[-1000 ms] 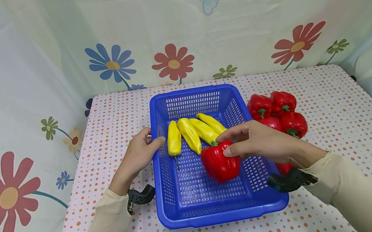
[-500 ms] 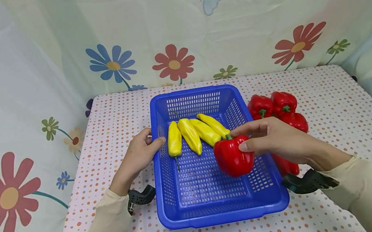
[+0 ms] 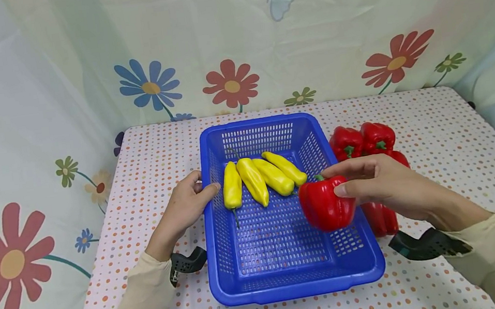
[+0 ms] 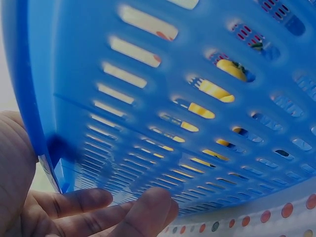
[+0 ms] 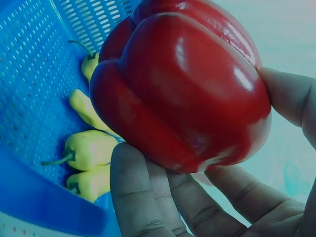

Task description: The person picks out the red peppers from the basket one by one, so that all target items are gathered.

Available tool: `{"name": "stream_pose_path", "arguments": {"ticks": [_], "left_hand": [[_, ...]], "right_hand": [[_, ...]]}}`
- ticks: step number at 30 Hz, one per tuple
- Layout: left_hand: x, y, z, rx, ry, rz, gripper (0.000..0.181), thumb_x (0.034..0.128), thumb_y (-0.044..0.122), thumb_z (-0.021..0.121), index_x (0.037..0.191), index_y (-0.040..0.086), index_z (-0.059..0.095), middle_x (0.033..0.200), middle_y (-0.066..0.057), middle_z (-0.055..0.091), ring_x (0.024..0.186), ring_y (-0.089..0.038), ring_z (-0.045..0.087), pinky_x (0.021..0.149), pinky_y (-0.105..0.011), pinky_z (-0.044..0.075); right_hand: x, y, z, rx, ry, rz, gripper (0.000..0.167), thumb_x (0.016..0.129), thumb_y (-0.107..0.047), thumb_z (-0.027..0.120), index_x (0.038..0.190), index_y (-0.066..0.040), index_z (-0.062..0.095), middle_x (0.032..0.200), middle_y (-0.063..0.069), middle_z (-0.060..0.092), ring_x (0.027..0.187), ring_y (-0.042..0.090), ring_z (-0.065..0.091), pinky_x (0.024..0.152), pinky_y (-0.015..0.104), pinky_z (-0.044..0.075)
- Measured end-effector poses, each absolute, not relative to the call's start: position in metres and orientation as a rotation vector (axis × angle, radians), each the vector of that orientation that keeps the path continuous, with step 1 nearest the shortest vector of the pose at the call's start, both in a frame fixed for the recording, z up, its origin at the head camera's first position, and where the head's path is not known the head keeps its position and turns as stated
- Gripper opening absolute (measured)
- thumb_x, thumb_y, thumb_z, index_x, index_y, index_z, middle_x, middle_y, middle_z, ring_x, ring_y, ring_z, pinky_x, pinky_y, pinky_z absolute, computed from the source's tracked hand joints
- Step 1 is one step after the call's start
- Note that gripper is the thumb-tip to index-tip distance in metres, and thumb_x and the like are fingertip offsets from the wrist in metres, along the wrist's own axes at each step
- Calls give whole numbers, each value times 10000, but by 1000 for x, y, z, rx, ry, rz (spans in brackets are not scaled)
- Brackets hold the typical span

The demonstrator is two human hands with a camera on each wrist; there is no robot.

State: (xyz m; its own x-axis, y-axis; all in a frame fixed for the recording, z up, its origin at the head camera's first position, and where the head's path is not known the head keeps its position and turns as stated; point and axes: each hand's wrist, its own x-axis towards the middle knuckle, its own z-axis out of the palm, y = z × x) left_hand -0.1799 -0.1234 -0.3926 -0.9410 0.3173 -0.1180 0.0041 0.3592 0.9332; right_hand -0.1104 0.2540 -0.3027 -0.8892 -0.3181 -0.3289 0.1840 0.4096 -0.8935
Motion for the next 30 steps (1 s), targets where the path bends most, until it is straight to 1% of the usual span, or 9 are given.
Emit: {"name": "stream_pose_path", "arguments": {"ticks": [9,12,16,21,26,28,30], "left_hand": [[-180,-124,-393,296,2335,1619,413,1028,265,604,1329,-15,561,927,-187,761,687,-238,754,582,-317,627],[-180,-124,-393,294,2336,1617,418,1028,267,603,1333,-16,559,930,-185,761,687,-236,753,584,-318,628],[-179,-124,-394,288,2334,1619,421,1029,269,602,1334,-17,557,940,-187,762,689,-236,754,592,-328,633],[-179,-124,-393,287,2334,1622,419,1029,268,602,1334,-15,559,939,-186,762,691,-237,755,597,-333,636],[-179,-124,-393,289,2337,1618,420,1029,269,601,1335,-15,558,937,-183,761,693,-233,753,601,-332,635],[-179,-124,-393,291,2336,1619,419,1029,271,600,1334,-14,559,941,-187,761,694,-231,752,603,-330,635],[-179,-124,-393,294,2337,1618,417,1029,273,600,1329,-14,560,941,-191,761,691,-227,750,600,-324,631]], "right_hand": [[-106,269,-310,-98,2291,-1475,565,972,-188,711,1471,10,537,1360,246,600,1081,320,681,805,440,657],[-105,274,-311,-90,2294,-1495,541,985,-177,695,1466,14,540,1321,198,646,1057,307,707,807,434,657],[-104,280,-313,-85,2273,-1537,528,1000,-157,670,1473,28,523,1253,95,706,1038,275,736,818,425,657],[-102,288,-315,-60,2275,-1552,538,1014,-158,648,1495,25,492,1228,40,710,1028,258,735,818,415,658],[-99,296,-317,-46,2299,-1559,507,1021,-146,635,1491,-9,507,1229,13,704,1027,245,739,819,401,657],[-98,300,-318,-37,2308,-1558,471,1029,-146,626,1480,-45,536,1215,-19,713,1025,230,741,820,388,656],[-97,303,-317,-33,2314,-1562,416,1038,-137,613,1451,-102,581,1200,-48,723,1017,221,743,817,377,656]]}}
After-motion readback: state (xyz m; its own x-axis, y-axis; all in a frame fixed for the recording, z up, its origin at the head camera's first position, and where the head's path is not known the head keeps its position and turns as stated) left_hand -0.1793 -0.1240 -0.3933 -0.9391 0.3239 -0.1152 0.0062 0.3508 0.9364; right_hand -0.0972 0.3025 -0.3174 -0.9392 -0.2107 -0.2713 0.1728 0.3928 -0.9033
